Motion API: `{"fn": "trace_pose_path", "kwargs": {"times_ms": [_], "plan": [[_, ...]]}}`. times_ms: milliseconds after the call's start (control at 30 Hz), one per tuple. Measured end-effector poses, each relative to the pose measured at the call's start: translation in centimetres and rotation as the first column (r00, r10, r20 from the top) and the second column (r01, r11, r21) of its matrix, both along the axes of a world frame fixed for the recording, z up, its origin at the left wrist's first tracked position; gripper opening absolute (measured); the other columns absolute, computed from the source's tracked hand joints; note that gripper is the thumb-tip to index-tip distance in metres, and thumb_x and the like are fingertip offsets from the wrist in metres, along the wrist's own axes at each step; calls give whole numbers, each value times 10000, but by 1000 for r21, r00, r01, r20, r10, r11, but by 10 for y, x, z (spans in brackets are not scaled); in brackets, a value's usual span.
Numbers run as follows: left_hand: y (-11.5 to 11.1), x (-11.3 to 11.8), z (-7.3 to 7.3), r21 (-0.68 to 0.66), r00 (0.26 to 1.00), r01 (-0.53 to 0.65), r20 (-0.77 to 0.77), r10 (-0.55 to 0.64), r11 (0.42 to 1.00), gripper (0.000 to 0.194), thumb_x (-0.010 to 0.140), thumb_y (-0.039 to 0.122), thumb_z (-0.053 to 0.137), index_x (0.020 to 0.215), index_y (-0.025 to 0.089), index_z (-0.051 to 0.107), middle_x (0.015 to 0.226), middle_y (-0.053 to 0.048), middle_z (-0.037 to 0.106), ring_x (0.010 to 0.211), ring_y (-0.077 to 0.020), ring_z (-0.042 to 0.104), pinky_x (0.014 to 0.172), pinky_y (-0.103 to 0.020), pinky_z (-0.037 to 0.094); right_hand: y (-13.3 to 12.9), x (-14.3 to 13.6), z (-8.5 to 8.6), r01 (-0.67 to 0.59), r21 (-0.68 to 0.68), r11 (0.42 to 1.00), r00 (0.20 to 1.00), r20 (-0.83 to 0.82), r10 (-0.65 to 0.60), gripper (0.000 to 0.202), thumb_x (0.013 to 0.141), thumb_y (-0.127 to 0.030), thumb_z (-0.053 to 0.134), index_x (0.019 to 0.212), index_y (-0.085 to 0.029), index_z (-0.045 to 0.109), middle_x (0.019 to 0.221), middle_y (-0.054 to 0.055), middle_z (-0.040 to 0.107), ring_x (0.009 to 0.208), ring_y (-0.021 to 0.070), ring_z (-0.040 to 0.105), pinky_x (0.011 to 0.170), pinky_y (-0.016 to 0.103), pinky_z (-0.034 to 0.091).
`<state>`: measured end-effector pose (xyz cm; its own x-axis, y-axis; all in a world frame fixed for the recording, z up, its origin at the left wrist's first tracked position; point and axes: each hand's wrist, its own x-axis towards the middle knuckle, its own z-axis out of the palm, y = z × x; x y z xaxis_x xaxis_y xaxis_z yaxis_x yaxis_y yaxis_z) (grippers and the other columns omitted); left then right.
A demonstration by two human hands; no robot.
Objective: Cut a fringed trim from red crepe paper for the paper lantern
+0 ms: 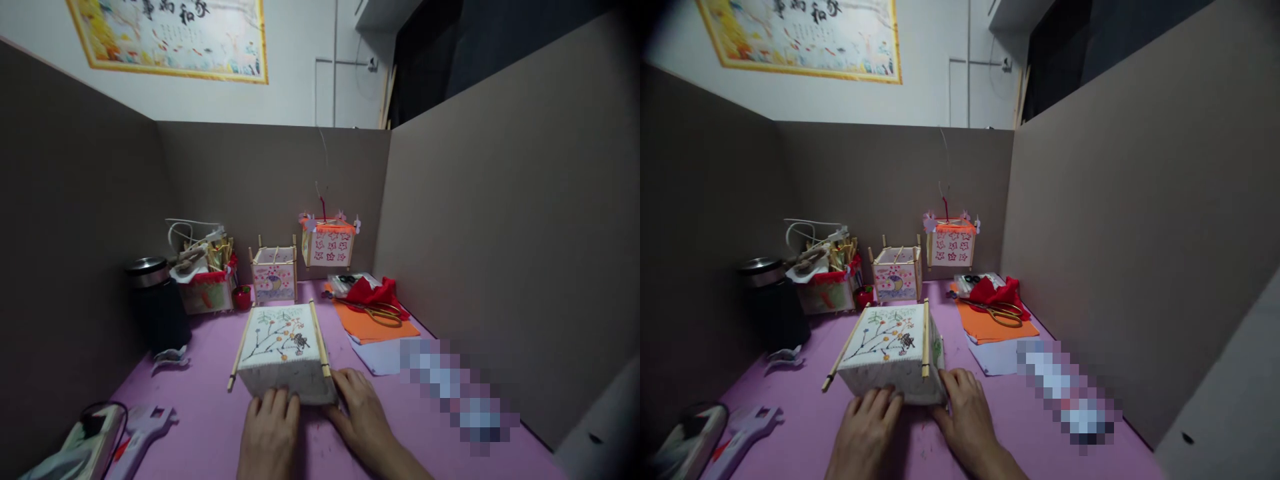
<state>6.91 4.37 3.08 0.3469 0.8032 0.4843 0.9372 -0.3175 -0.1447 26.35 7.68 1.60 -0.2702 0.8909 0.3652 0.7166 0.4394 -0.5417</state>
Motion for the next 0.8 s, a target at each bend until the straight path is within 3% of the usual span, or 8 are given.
{"fn": "trace_pose_path", "kwargs": {"times_ms": [100, 200, 367, 467, 633, 700, 800], "plan": [[1, 15, 11, -150, 986, -168, -28, 165, 974, 328, 833, 72, 465, 1083, 143, 665, 1117, -144, 666, 1012, -286, 598, 839, -446, 448, 1, 1, -5, 19, 17, 1000, 1000, 18, -19, 350, 844, -272, 564, 1192, -233, 566, 1011, 75, 580, 954, 234, 513, 829, 351, 400], [3, 21, 10, -230, 981, -193, -77, 179, 954, 336, 832, 39, 442, 1049, 128, 683, 1144, -169, 649, 1058, -300, 583, 883, -477, 421, 2, 1, -8, 32, 41, 999, 998, 45, -34, 302, 864, -233, 521, 1155, -251, 599, 970, 67, 595, 932, 230, 527, 821, 355, 411], [6, 17, 4, -249, 982, -173, -112, 149, 953, 328, 822, 11, 425, 958, 130, 699, 927, -132, 702, 911, -283, 639, 837, -467, 454, 2, -5, -2, 37, 102, 994, 997, 64, -43, 302, 888, -173, 447, 1128, -256, 610, 1051, 73, 593, 952, 219, 554, 800, 332, 449], [7, 10, 3, -191, 988, -151, -70, 141, 970, 355, 812, -4, 408, 989, 147, 676, 926, -114, 698, 875, -274, 646, 751, -426, 494, 6, -9, 21, 42, 179, 983, 999, 20, -46, 294, 888, -158, 440, 1109, -242, 614, 1081, 77, 585, 974, 210, 557, 810, 316, 459], [8, -6, -4, -51, 969, -158, 184, 165, 986, 383, 761, -38, 407, 1028, 137, 619, 885, -90, 687, 789, -225, 659, 683, -338, 511, 12, -37, 86, 57, 321, 945, 998, -30, -50, 187, 834, -173, 550, 964, -238, 669, 1046, 72, 597, 962, 219, 535, 820, 332, 453], [7, -10, -5, -13, 933, -127, 338, 124, 992, 272, 792, 19, 420, 950, 131, 611, 814, -85, 678, 741, -213, 657, 653, -313, 506, 8, -58, 107, 23, 352, 936, 1000, -13, -19, 119, 812, -179, 585, 880, -226, 670, 1072, 69, 598, 976, 230, 522, 799, 336, 455], [5, -12, -4, -3, 843, -80, 534, 70, 997, 174, 833, 138, 436, 910, 139, 593, 740, -83, 678, 663, -205, 656, 588, -290, 492, -6, -89, 123, -75, 354, 932, 997, 52, 61, 33, 788, -177, 613, 797, -196, 638, 1024, 70, 611, 926, 234, 527, 731, 336, 463]]}}
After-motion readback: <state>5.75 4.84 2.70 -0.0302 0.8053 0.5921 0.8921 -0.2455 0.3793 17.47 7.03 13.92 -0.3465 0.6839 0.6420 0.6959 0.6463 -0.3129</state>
